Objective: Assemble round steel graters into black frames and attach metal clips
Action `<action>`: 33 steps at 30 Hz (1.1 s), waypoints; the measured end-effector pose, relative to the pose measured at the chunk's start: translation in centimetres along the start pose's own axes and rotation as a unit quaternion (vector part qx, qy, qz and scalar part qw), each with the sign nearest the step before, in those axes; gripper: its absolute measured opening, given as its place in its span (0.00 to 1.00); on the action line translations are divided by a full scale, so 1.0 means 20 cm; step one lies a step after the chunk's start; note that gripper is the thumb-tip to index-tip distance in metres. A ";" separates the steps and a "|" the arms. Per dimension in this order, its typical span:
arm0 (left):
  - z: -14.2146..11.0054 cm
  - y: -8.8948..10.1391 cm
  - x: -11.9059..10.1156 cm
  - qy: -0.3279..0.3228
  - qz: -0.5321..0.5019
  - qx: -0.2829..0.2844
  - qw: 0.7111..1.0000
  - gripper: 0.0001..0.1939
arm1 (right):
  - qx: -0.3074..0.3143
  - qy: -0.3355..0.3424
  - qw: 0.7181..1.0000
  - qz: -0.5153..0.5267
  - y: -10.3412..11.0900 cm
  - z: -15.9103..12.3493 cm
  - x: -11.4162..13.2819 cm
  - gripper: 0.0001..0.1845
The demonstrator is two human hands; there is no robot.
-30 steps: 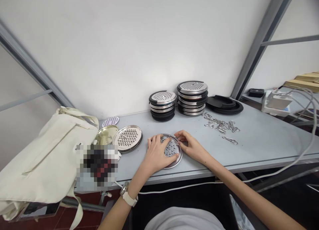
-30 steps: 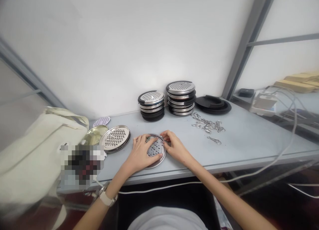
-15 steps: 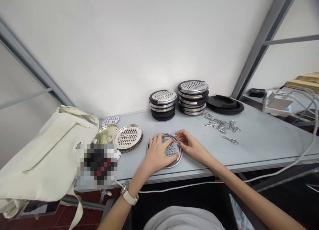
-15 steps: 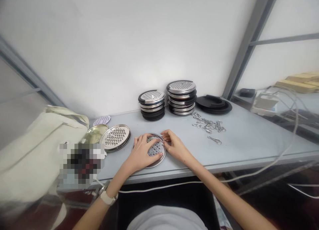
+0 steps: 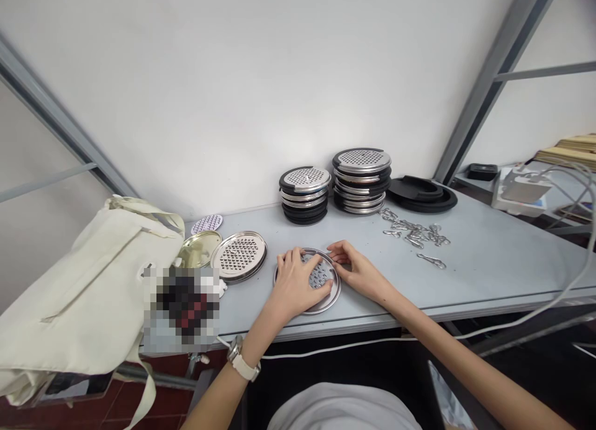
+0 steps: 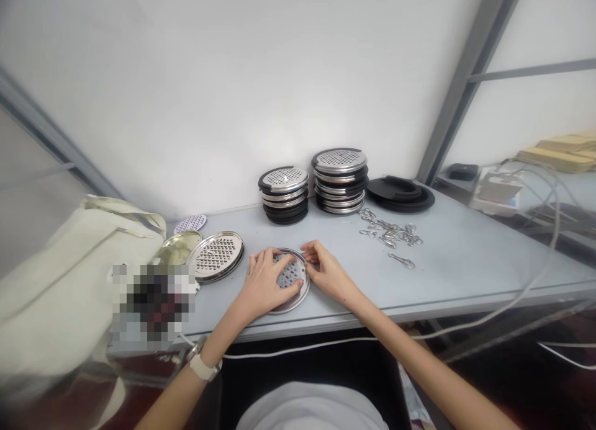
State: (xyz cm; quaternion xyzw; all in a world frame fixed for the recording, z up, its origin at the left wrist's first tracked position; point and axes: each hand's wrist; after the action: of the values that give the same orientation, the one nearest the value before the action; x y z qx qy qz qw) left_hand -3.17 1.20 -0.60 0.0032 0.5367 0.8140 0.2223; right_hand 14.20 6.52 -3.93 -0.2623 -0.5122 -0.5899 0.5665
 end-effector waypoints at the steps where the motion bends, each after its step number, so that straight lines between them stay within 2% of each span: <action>1: 0.00 0.00 0.00 0.001 0.000 -0.001 1.000 0.18 | -0.001 0.000 1.000 -0.001 0.00 0.00 0.00 0.12; 21: 0.01 0.00 0.01 -0.030 -0.065 0.026 0.997 0.18 | 0.015 0.009 1.000 0.004 0.01 -0.01 0.00 0.16; 27: 0.00 0.01 0.02 -0.012 -0.103 0.027 0.994 0.26 | 0.003 0.000 1.000 -0.007 0.00 -0.01 -0.01 0.14; 33: 0.00 0.12 0.11 0.031 -0.101 -0.027 0.994 0.13 | 0.006 0.011 1.000 -0.027 0.00 -0.01 0.04 0.09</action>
State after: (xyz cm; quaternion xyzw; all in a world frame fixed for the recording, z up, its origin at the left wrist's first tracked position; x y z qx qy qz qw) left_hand -6.09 1.20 0.94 -0.0827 0.5189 0.8010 0.2868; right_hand 14.10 6.03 -3.37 -0.2385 -0.5165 -0.6046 0.5575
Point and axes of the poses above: each hand's wrist, its own z-axis towards the middle knuckle, its own y-axis out of the back of the hand, x = y × z, and after that the axes turned 6 degrees about -x, right-handed
